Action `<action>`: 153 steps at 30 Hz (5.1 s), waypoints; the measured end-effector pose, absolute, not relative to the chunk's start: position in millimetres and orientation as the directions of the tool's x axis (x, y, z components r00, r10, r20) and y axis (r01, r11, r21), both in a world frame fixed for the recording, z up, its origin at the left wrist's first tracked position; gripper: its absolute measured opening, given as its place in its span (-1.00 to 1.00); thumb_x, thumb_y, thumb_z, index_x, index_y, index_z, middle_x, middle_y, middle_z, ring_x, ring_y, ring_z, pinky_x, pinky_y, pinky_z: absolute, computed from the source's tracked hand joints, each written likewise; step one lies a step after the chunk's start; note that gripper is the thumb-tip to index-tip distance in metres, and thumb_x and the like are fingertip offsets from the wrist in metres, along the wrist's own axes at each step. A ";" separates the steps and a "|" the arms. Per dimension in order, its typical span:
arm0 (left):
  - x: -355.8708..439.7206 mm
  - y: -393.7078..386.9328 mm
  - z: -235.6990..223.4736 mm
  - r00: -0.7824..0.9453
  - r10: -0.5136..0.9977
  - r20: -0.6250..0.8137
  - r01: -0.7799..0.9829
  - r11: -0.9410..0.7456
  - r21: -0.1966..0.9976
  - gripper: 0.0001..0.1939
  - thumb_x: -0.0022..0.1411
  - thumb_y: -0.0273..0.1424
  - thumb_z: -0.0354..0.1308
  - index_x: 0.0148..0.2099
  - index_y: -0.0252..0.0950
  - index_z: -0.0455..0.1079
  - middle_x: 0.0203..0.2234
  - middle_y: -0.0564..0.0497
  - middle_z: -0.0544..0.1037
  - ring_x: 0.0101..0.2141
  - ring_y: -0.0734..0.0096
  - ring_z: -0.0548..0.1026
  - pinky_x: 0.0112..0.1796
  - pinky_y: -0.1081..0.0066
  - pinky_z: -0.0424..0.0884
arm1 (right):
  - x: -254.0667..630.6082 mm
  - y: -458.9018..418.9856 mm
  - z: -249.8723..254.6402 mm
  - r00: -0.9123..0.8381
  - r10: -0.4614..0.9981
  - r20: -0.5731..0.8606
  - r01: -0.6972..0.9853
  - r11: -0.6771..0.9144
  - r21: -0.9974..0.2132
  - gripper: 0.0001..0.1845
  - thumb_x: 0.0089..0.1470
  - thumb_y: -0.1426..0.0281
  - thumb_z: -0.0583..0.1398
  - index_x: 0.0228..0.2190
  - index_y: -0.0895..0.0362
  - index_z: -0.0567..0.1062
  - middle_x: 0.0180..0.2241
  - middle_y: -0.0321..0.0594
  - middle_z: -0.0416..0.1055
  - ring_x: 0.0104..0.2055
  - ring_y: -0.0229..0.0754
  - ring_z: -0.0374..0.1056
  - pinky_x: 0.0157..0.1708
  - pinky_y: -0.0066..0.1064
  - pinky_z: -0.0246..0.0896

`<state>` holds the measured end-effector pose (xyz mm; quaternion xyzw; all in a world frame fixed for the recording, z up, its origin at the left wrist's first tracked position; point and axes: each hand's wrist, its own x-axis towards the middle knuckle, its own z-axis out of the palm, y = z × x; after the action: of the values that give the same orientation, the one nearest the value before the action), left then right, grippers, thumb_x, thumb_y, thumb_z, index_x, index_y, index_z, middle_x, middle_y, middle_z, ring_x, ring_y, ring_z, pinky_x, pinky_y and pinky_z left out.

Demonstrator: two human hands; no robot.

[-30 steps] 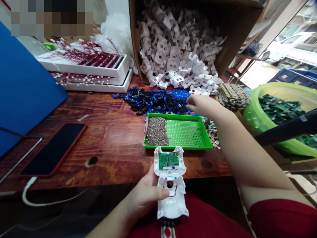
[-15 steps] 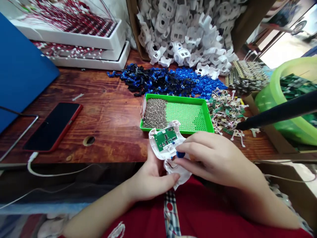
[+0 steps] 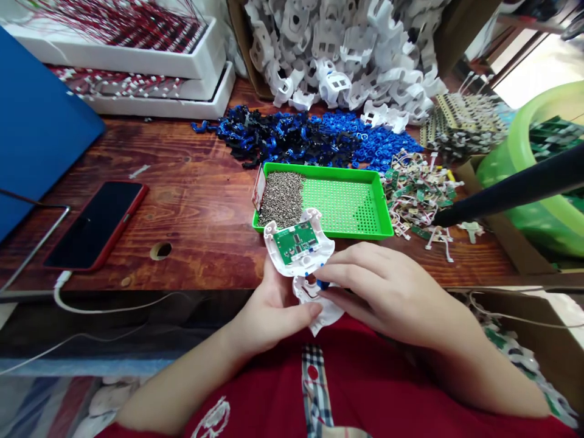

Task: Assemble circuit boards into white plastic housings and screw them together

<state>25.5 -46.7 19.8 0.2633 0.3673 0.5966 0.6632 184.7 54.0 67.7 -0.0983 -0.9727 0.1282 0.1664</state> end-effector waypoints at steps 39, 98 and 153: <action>30.7 -45.3 21.4 -0.325 0.925 -0.195 -0.376 0.063 0.924 -0.46 0.05 -0.55 0.24 0.05 -0.22 0.12 0.02 -0.02 0.43 0.02 0.31 0.39 0.00 0.44 0.28 | 180.3 50.5 49.7 -0.923 0.193 0.332 0.131 0.971 -0.201 -0.64 0.07 0.21 0.15 -0.10 0.08 0.45 0.04 -0.24 0.28 0.11 -0.11 0.10 0.10 -0.23 0.11; 19.4 -1.4 40.8 0.208 0.795 -0.569 -0.507 0.585 0.633 -0.66 0.15 -0.48 0.08 0.00 -0.34 0.33 -0.07 -0.22 0.46 -0.28 0.18 0.54 -0.34 0.31 0.49 | 252.2 97.3 -26.1 -0.298 0.883 0.363 0.895 0.391 -0.215 -0.54 0.06 0.32 0.10 -0.02 0.29 0.28 -0.17 0.01 0.34 -0.12 -0.02 0.24 -0.09 -0.18 0.21; 40.4 -28.2 13.3 -0.019 0.921 -0.389 -0.179 0.380 0.908 -0.84 0.09 -0.43 0.21 -0.22 -0.26 0.48 -0.26 0.00 0.59 -0.23 0.36 0.52 -0.14 0.42 0.39 | 228.1 39.7 -7.4 -0.710 0.704 -0.040 0.151 0.097 -0.984 -0.75 0.09 0.44 0.13 -0.14 0.08 0.34 -0.23 -0.22 0.35 -0.20 -0.33 0.31 -0.15 -0.46 0.29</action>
<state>40.4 -28.2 13.3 0.3331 0.5570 0.4462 0.6163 228.1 39.7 -7.4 -0.3037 -0.7038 0.5996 0.2302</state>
